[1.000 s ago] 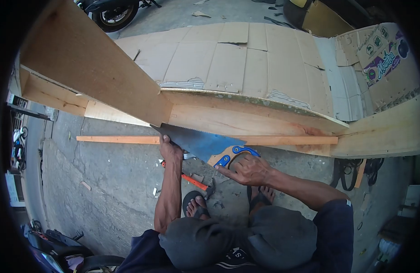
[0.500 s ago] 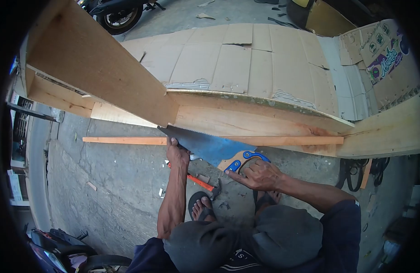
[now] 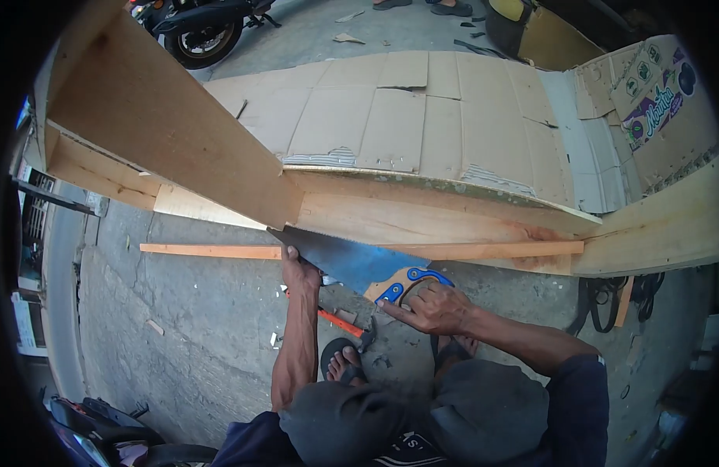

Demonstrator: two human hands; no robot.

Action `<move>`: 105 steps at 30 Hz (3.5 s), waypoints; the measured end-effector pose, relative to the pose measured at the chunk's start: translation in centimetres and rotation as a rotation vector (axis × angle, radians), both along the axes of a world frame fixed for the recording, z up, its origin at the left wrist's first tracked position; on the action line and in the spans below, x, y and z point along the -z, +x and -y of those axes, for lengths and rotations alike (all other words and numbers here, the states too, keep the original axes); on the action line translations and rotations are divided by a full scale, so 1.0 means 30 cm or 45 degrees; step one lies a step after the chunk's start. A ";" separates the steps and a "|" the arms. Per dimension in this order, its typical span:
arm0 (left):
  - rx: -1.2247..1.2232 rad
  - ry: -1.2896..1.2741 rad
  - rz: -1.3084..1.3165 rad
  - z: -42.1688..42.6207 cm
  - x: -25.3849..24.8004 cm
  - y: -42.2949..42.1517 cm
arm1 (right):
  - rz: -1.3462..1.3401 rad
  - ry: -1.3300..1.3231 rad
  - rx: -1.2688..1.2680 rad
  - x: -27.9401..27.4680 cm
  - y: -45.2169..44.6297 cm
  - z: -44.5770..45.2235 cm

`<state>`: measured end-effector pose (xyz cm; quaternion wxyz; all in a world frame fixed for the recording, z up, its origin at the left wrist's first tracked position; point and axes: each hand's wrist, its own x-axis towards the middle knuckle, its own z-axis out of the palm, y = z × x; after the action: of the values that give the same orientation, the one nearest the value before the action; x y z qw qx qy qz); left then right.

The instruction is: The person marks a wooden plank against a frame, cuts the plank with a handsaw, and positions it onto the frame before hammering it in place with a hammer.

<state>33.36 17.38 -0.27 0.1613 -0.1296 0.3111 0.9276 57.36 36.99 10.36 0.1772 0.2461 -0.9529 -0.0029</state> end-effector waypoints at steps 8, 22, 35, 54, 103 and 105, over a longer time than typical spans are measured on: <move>-0.036 -0.142 0.088 0.025 0.081 -0.034 | 0.161 0.055 0.113 0.019 0.044 0.074; -0.097 -0.947 0.378 0.249 0.181 -0.082 | 0.815 -2.331 1.224 -0.296 0.974 0.046; -0.318 -0.817 0.284 0.141 0.173 -0.241 | 0.672 -2.840 2.216 0.334 1.341 0.442; -0.105 -0.207 0.074 0.069 0.196 -0.405 | 0.279 -0.136 1.150 0.245 0.195 -0.293; 1.388 -2.772 -1.087 0.506 -0.312 -0.439 | 0.634 -0.440 0.927 0.398 0.390 -0.438; 1.377 -2.716 -1.205 0.534 -0.312 -0.446 | 0.494 -0.467 1.019 0.282 0.314 -0.582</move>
<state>19.99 1.35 9.10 0.2066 0.2882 0.9350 -0.0061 66.78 54.46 1.89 0.0215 -0.1794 -0.9731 0.1432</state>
